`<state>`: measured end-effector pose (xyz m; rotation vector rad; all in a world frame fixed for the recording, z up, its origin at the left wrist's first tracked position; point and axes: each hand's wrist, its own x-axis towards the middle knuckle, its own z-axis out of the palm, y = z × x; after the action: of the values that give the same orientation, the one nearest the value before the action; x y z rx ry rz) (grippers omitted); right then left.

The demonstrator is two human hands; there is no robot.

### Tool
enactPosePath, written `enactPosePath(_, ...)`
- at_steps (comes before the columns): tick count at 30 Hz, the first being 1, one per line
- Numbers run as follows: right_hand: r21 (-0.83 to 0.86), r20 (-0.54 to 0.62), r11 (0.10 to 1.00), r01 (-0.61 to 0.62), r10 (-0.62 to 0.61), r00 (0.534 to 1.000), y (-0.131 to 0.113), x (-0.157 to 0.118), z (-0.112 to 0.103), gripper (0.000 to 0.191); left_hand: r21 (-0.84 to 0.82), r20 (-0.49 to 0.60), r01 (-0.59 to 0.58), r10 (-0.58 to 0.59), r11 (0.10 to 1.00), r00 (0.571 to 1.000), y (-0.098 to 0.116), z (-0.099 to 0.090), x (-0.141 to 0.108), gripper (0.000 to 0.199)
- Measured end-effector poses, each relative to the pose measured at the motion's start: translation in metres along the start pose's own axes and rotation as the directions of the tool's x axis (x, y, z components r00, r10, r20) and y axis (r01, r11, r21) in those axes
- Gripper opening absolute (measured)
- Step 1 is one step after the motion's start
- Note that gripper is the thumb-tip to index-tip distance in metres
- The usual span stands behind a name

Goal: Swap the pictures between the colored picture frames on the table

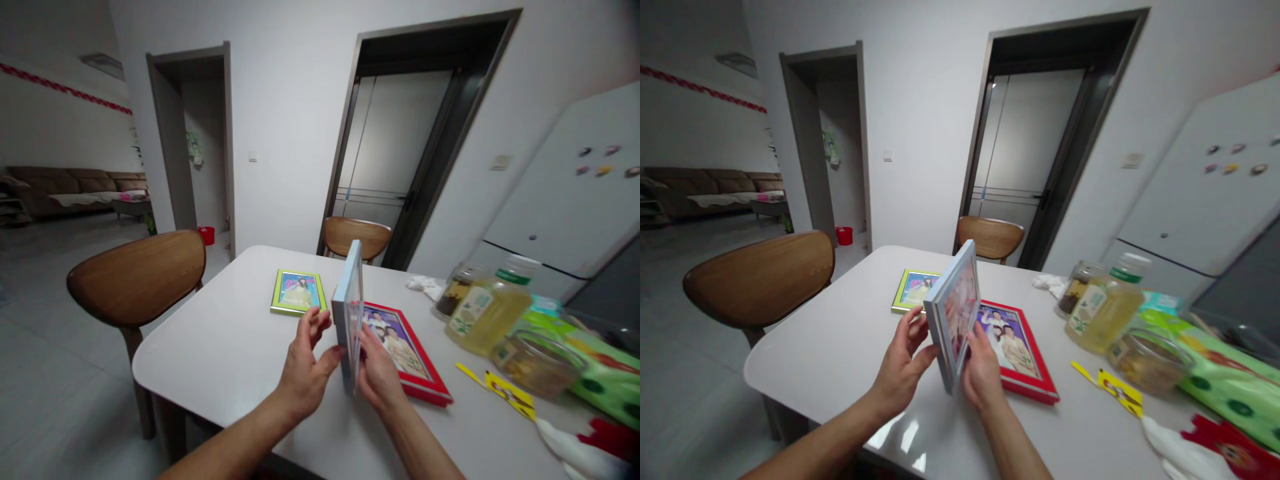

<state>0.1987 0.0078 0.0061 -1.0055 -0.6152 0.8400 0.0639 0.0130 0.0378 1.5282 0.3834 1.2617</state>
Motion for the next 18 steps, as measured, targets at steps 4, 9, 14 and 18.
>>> enactPosePath(4, -0.334, -0.216, 0.932, -0.142, 0.071, 0.974, -0.041, 0.026, -0.054, 0.053, -0.073, -0.002, 0.06, -0.06, 0.996, 0.998, -0.016, 0.02, 0.023, 0.055)
enactPosePath(9, -0.84, -0.205, 0.534, -0.098, -0.145, 0.968, -0.059, 0.058, -0.115, 0.055, 0.237, -0.016, 0.212, -0.214, 0.948, 0.977, -0.062, 0.035, 0.02, 0.044)
enactPosePath(14, -0.991, -0.092, 0.116, -0.071, -0.196, 0.976, -0.048, 0.076, -0.14, 0.05, 0.464, -0.027, 0.254, -0.273, 0.849, 0.962, -0.087, 0.042, 0.014, 0.041)
enactPosePath(18, -0.995, -0.087, 0.053, -0.079, -0.181, 0.98, -0.044, 0.082, -0.14, 0.047, 0.571, 0.02, 0.231, -0.295, 0.788, 0.955, -0.087, 0.043, 0.019, 0.04)
